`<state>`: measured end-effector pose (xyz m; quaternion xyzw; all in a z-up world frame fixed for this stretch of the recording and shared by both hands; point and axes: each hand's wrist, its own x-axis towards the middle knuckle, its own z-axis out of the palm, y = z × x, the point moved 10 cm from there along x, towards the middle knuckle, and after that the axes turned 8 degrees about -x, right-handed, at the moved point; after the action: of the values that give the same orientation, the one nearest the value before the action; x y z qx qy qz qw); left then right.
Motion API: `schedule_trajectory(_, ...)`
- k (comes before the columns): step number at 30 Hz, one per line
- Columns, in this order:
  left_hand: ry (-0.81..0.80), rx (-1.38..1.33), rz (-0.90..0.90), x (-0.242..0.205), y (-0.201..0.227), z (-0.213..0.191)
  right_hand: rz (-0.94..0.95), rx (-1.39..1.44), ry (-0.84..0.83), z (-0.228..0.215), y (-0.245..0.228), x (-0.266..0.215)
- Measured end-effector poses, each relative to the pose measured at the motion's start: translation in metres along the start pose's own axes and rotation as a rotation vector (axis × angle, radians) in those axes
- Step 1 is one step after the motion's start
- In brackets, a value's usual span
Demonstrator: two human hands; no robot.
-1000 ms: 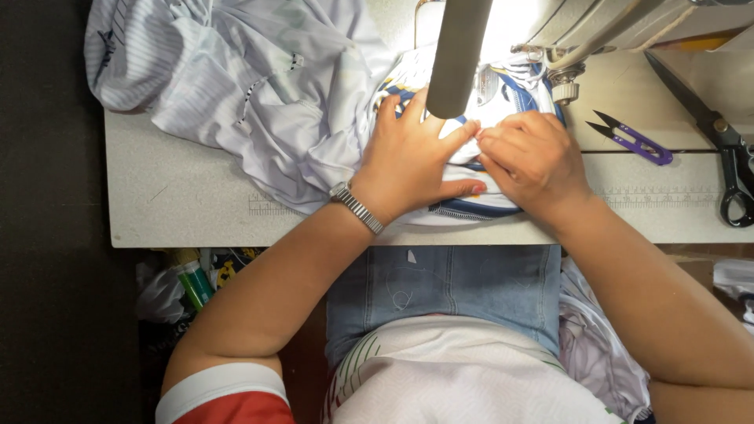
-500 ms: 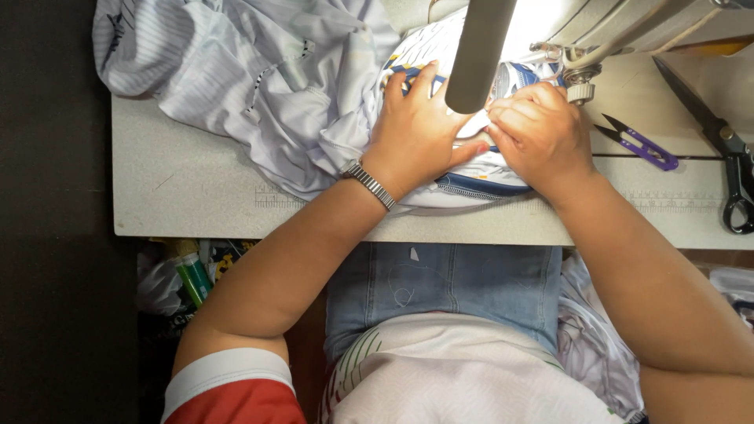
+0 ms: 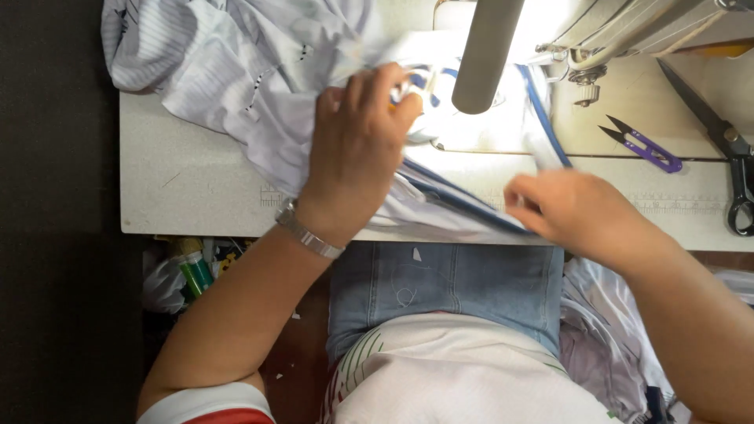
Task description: The person is inspecting the collar of a garment and using thread snips to remove excess threads.
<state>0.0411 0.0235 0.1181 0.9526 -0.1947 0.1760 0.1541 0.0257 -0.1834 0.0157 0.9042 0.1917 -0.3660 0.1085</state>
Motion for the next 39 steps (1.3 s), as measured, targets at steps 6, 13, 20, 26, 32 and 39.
schedule_trajectory(6, 0.169, -0.027, 0.346, -0.018, 0.039, 0.008, 0.076, 0.034, -0.061, -0.008, 0.005, -0.006)
schedule_trajectory(13, 0.317, 0.135, 0.119, -0.014, 0.0, 0.019, 0.289, 0.031, 0.59, -0.027, 0.112, 0.048)
schedule_trajectory(20, 0.34, -0.051, 0.19, -0.017, 0.013, 0.011, -0.04, 0.123, 0.972, -0.064, 0.032, 0.02)
schedule_trajectory(26, 0.371, -0.262, 0.275, -0.023, 0.015, 0.025, -0.371, 0.201, 1.374, -0.084, -0.006, 0.001)
schedule_trajectory(32, 0.479, -0.137, 0.339, -0.035, 0.018, 0.027, -0.469, 0.201, 1.49, -0.089, -0.021, -0.011)
schedule_trajectory(39, 0.447, -0.131, 0.456, -0.03, 0.038, 0.01, -0.572, -0.027, 1.643, -0.073, -0.025, -0.02)
